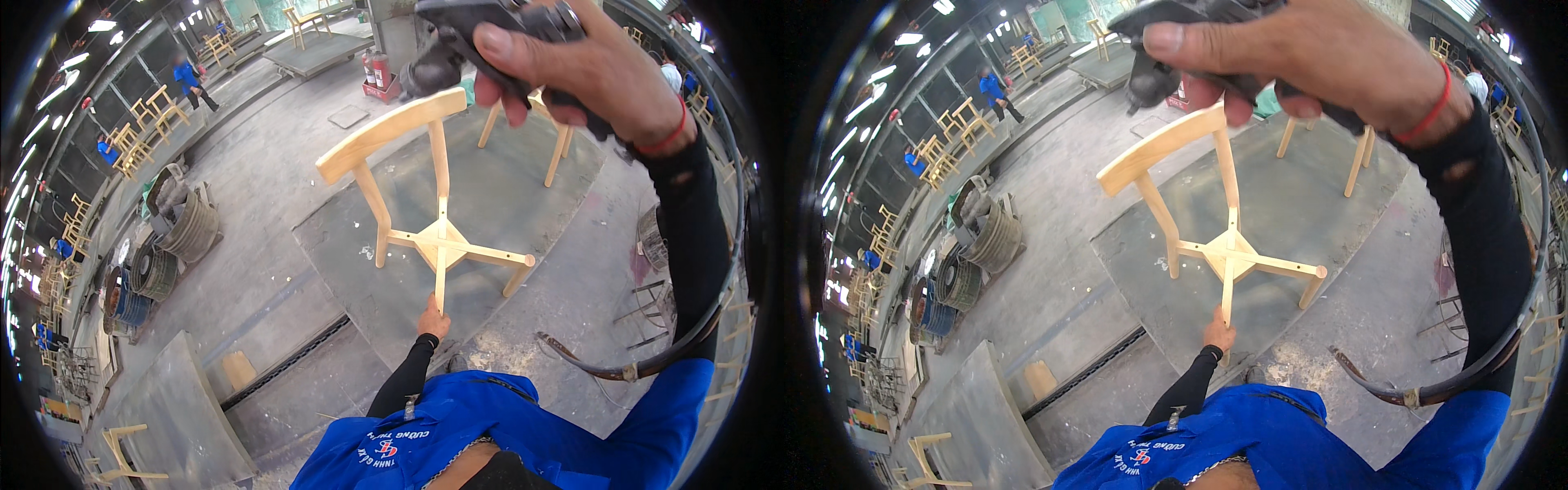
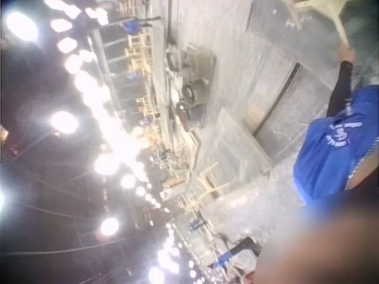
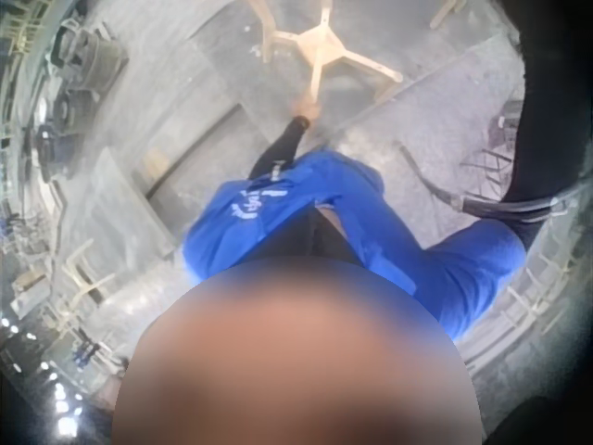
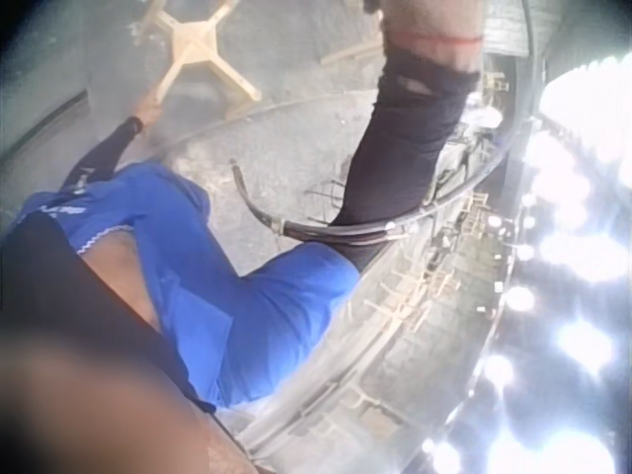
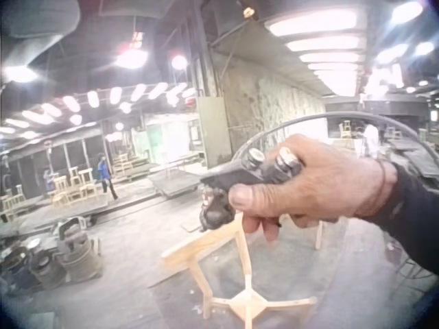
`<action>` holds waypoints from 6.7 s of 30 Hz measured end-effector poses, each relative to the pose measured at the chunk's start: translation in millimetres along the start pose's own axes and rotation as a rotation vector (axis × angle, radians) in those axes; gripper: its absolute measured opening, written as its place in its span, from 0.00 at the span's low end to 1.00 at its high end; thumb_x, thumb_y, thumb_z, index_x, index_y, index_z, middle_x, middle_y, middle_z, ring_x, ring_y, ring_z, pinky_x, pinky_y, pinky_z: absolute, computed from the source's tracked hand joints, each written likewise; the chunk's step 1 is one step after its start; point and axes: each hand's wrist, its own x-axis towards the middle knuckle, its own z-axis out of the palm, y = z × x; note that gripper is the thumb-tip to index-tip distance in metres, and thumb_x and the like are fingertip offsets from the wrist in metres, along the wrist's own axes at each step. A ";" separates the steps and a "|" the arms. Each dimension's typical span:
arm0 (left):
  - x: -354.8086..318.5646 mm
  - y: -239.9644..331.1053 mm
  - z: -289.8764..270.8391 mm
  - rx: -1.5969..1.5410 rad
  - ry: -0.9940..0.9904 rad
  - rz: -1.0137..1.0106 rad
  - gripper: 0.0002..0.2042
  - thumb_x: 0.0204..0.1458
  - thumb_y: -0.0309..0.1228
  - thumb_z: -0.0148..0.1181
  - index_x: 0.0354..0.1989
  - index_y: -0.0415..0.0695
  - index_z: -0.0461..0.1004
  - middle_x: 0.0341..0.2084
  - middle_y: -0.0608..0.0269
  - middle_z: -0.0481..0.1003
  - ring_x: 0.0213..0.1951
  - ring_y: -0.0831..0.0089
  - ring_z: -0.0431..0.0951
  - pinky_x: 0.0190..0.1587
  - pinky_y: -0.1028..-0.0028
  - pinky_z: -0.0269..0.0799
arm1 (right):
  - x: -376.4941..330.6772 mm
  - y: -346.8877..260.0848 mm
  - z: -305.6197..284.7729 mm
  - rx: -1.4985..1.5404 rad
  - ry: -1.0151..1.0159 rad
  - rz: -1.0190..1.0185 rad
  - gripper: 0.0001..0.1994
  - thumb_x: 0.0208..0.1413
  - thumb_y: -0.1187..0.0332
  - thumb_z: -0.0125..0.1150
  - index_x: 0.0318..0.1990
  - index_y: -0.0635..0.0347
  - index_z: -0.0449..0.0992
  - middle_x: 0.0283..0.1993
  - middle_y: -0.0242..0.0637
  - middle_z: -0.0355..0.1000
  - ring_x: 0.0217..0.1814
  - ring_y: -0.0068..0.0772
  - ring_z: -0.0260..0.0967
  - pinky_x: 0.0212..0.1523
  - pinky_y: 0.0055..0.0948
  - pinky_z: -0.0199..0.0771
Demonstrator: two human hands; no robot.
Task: The person uses a spray gun to apply a finish to wooden chair frames. They hold each chair with one hand and spray all sides, then place the finished chair on the floor and pick up the next one.
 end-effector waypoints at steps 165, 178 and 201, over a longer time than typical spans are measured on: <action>77.0 92.0 -119.8 -0.318 0.693 -0.037 0.48 0.61 0.72 0.20 0.54 0.44 0.82 0.51 0.43 0.79 0.49 0.57 0.77 0.44 0.63 0.78 | -291.7 453.1 94.5 0.949 0.216 0.212 0.35 0.58 0.52 0.71 0.64 0.71 0.71 0.36 0.40 0.78 0.30 0.21 0.72 0.20 0.16 0.60; 98.1 81.2 -133.7 -0.157 0.570 -0.035 0.48 0.62 0.70 0.17 0.54 0.48 0.83 0.53 0.31 0.76 0.63 0.48 0.70 0.69 0.63 0.55 | -334.7 459.8 141.5 0.748 -0.166 0.496 0.22 0.60 0.71 0.67 0.61 0.70 0.74 0.38 0.39 0.79 0.38 0.23 0.76 0.38 0.26 0.78; 107.9 86.4 -137.7 -0.039 0.493 0.196 0.22 0.63 0.45 0.60 0.51 0.36 0.81 0.44 0.50 0.84 0.48 0.68 0.81 0.55 0.70 0.72 | -71.3 524.3 275.3 0.369 0.576 0.198 0.21 0.57 0.66 0.70 0.58 0.62 0.78 0.45 0.54 0.81 0.48 0.48 0.82 0.47 0.35 0.78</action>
